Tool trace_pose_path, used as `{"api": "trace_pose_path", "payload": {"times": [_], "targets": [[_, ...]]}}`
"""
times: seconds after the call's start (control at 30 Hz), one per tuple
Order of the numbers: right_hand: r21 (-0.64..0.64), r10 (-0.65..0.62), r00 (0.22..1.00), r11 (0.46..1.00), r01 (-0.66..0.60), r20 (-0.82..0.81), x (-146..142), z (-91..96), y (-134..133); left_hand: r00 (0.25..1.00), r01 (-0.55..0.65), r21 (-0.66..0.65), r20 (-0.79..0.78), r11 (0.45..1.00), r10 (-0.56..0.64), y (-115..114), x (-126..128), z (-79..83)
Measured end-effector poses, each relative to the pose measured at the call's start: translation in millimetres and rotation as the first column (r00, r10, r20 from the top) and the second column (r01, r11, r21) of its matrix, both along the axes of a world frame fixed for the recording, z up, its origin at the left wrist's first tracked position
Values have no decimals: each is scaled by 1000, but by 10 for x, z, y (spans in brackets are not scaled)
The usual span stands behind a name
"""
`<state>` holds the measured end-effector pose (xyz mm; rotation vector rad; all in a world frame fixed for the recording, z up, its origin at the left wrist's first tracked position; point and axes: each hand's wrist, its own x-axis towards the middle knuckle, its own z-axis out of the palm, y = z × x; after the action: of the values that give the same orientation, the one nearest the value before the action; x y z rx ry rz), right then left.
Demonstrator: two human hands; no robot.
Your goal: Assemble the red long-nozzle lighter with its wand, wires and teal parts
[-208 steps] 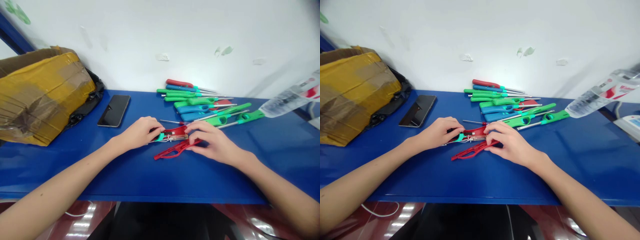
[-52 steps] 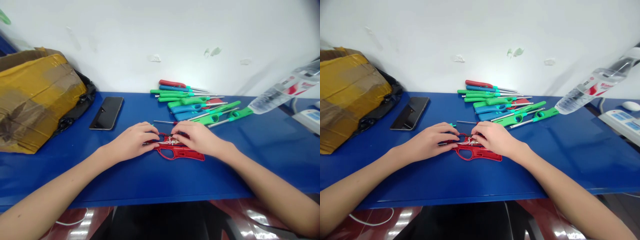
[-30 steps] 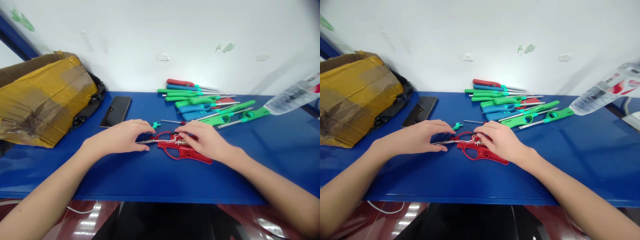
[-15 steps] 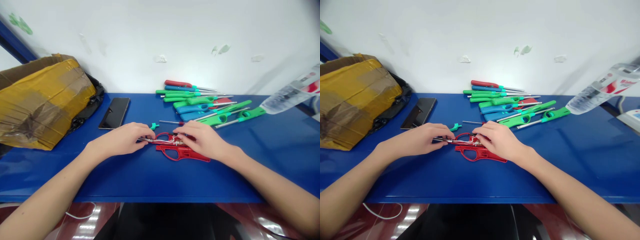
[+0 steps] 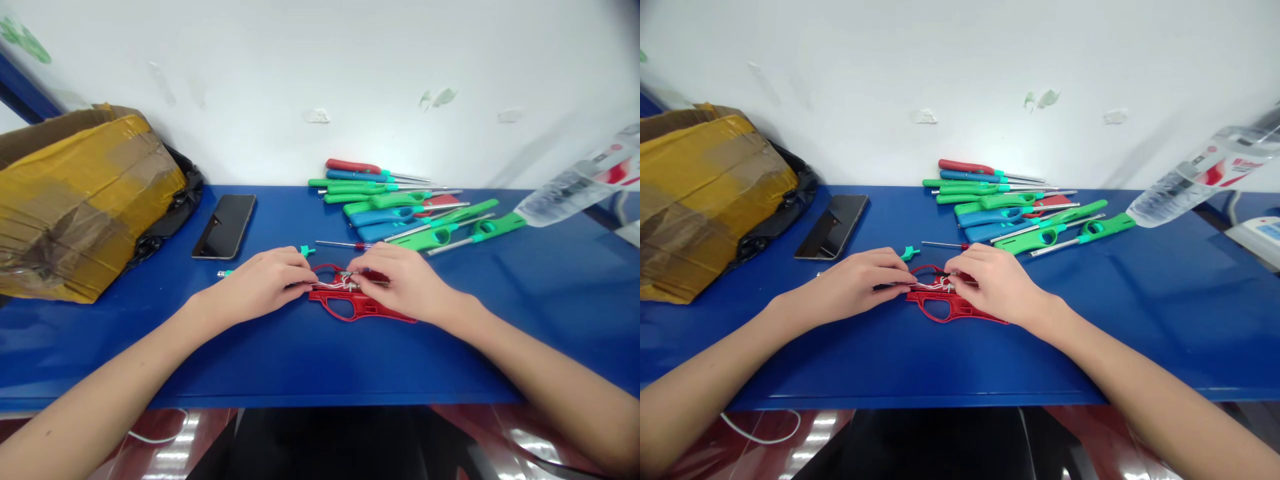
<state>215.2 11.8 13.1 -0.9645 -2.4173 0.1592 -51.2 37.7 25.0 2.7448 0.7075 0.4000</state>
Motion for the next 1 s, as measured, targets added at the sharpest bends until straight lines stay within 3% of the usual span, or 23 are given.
{"api": "trace_pose_path", "payload": {"times": [0.23, 0.5, 0.73, 1.0], "targets": [[-1, -7, 1000, 1000, 7, 5, 6, -24, -4, 999, -18, -39, 42, 999, 19, -12, 31, 24], [10, -29, 999, 1000, 28, 20, 3, -43, -1, 999, 37, 31, 24, 999, -38, 7, 15, 1], [-3, -17, 1000, 1000, 17, 8, 8, -51, -3, 999, 40, 15, 10, 999, -41, 5, 25, 3], [-8, -26, 1000, 1000, 26, 3, -7, -30, -9, 990, 102, 197, -114, 975, -80, -22, 34, -5]]}}
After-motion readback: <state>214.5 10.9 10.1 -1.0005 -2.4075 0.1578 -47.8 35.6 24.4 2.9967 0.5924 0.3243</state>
